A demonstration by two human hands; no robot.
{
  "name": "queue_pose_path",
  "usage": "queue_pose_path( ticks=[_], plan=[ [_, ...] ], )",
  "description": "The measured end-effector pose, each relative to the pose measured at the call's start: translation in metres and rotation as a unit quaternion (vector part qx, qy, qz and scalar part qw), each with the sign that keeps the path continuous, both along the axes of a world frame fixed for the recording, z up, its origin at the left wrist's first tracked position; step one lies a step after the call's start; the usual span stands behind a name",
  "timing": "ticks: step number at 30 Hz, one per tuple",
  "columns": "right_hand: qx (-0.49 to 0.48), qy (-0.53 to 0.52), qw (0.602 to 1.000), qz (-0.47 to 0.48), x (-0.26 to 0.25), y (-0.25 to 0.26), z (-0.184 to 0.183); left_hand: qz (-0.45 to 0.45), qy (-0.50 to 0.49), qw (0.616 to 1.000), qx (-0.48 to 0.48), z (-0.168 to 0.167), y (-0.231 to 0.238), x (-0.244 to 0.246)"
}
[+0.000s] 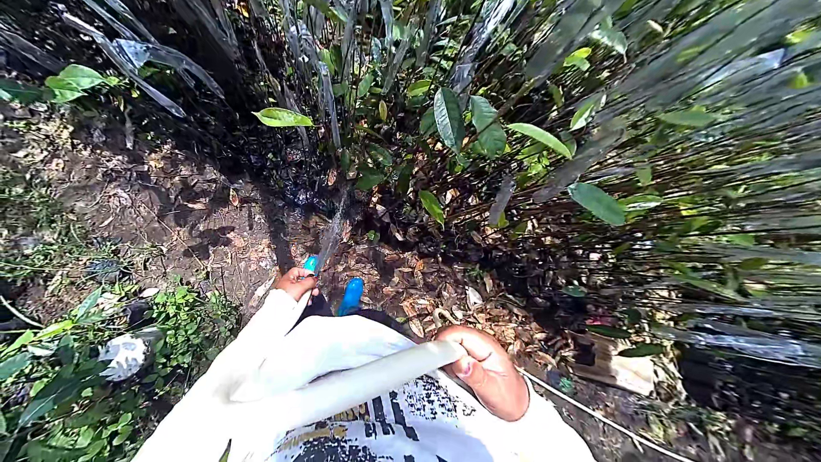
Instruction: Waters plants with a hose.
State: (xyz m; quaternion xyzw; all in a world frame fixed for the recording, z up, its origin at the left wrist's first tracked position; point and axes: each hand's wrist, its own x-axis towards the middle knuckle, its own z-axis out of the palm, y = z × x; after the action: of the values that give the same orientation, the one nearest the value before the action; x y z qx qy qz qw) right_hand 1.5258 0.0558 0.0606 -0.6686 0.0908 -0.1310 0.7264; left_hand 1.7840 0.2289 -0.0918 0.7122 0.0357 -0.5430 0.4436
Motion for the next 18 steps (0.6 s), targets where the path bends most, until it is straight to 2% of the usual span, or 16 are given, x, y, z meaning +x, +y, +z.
queue_pose_path(
  ticks=[12, 18],
  plan=[
    [-0.008, -0.012, 1.0, -0.006, -0.007, -0.002, 0.002, 0.007, 0.014, 1.0, -0.026, 0.004, -0.014, -0.006],
    [-0.001, -0.007, 0.999, -0.033, -0.005, 0.0, 0.004, -0.04, 0.021, 0.999, 0.001, 0.007, -0.007, -0.002]
  ],
)
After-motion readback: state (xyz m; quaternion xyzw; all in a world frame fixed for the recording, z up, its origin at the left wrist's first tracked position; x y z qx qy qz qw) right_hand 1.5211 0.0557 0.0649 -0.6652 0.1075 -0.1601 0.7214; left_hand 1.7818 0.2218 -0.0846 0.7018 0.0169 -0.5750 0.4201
